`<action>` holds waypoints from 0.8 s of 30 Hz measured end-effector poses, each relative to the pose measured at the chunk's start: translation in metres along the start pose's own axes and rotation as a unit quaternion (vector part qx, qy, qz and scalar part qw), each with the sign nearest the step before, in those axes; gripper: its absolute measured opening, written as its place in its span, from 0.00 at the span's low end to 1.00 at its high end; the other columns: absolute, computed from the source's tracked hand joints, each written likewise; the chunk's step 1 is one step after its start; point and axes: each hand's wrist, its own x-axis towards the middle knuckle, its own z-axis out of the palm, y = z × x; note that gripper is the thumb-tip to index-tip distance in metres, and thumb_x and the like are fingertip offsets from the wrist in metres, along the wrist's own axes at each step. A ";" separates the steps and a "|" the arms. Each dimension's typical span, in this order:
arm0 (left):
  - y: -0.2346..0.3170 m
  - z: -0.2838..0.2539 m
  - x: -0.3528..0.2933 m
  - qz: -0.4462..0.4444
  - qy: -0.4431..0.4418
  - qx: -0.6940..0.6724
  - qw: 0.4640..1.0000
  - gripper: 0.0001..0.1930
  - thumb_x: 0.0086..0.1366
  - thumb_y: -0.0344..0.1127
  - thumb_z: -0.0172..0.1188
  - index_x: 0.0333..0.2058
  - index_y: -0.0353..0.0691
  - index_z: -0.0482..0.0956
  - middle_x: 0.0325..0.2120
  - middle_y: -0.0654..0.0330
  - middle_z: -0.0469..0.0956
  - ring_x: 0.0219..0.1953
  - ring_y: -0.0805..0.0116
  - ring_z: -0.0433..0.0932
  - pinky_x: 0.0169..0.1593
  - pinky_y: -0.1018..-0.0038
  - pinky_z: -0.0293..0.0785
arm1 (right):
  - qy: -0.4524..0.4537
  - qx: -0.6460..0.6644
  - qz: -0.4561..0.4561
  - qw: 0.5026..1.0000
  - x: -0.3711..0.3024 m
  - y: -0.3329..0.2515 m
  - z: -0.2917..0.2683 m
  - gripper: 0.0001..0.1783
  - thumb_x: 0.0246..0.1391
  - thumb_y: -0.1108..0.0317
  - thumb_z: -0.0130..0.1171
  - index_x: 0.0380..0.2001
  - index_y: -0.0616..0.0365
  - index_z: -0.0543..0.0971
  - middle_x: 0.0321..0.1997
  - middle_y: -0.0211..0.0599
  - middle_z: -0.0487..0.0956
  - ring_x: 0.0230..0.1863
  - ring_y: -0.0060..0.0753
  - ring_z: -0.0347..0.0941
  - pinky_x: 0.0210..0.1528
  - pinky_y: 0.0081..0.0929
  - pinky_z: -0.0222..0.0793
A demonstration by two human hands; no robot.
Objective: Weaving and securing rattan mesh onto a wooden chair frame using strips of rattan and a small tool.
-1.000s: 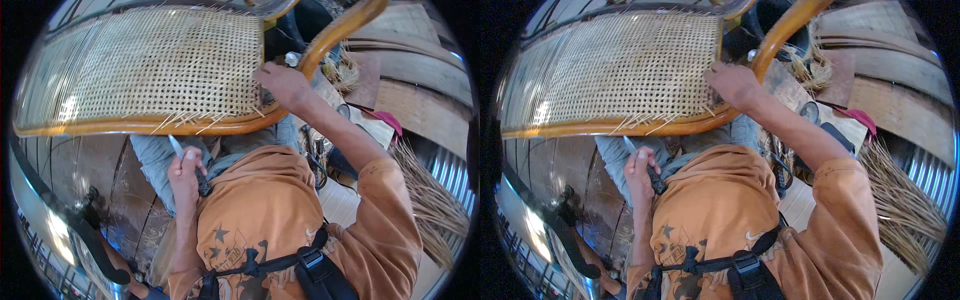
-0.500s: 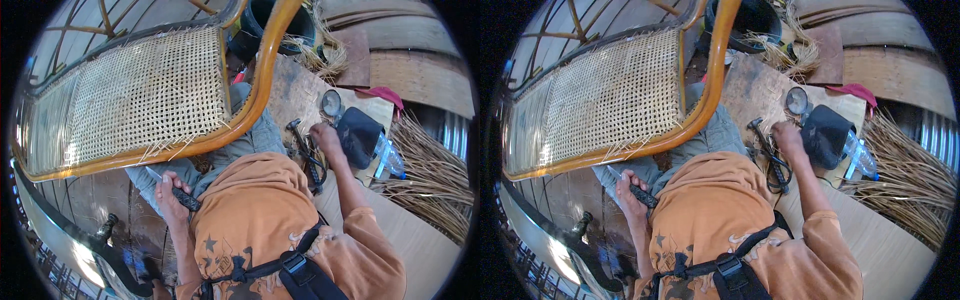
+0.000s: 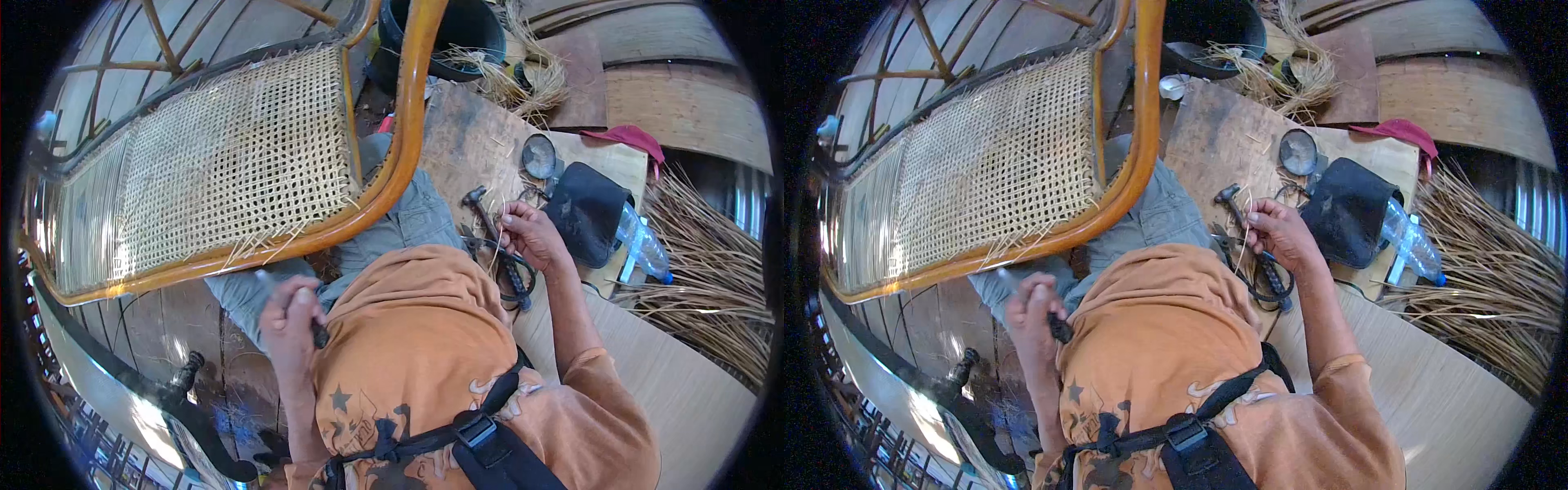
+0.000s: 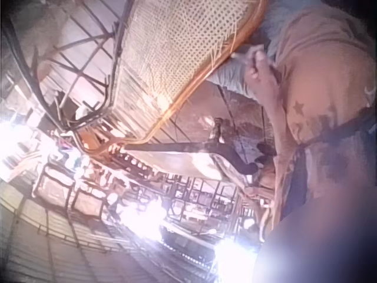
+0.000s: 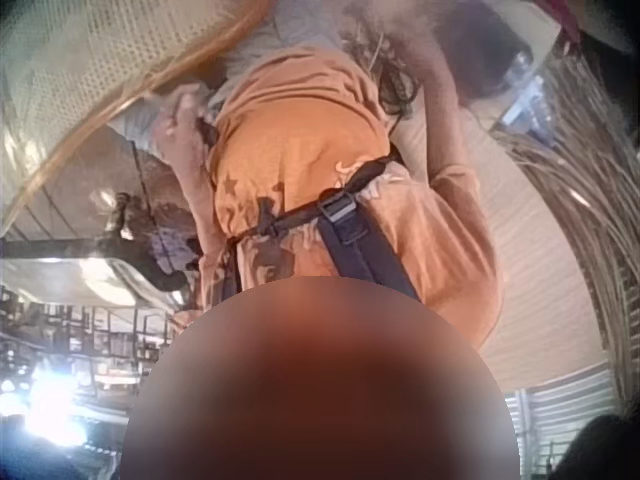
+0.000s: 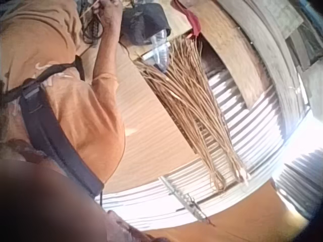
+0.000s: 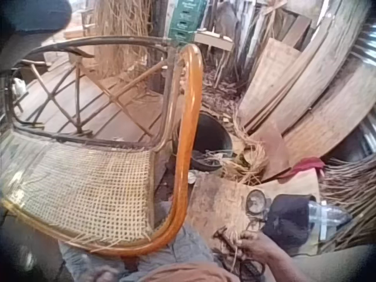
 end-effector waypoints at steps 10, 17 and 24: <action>0.005 0.067 0.023 0.098 -0.237 0.319 0.912 0.11 0.61 0.36 0.55 0.36 0.34 0.75 0.23 0.59 0.76 0.27 0.71 0.75 0.33 0.75 0.71 | -0.148 0.113 -0.108 0.977 -0.009 -0.010 0.130 0.04 0.55 0.71 0.53 0.34 0.57 0.70 0.34 0.38 0.76 0.27 0.27 0.75 0.25 0.20 0.73; 0.013 0.053 0.018 0.213 -0.034 0.384 0.898 0.07 0.56 0.33 0.59 0.33 0.39 0.74 0.25 0.54 0.75 0.27 0.56 0.77 0.26 0.67 0.71 | -0.105 0.118 -0.090 0.983 -0.001 -0.001 0.172 0.05 0.56 0.72 0.52 0.35 0.58 0.69 0.34 0.36 0.76 0.28 0.27 0.76 0.26 0.21 0.75; 0.002 0.045 0.028 0.179 -0.120 0.364 0.906 0.09 0.58 0.34 0.57 0.37 0.38 0.74 0.20 0.57 0.73 0.24 0.57 0.75 0.27 0.70 0.72 | -0.148 0.122 -0.081 0.978 0.003 0.003 0.177 0.05 0.55 0.71 0.53 0.34 0.59 0.70 0.32 0.36 0.76 0.27 0.25 0.76 0.27 0.20 0.74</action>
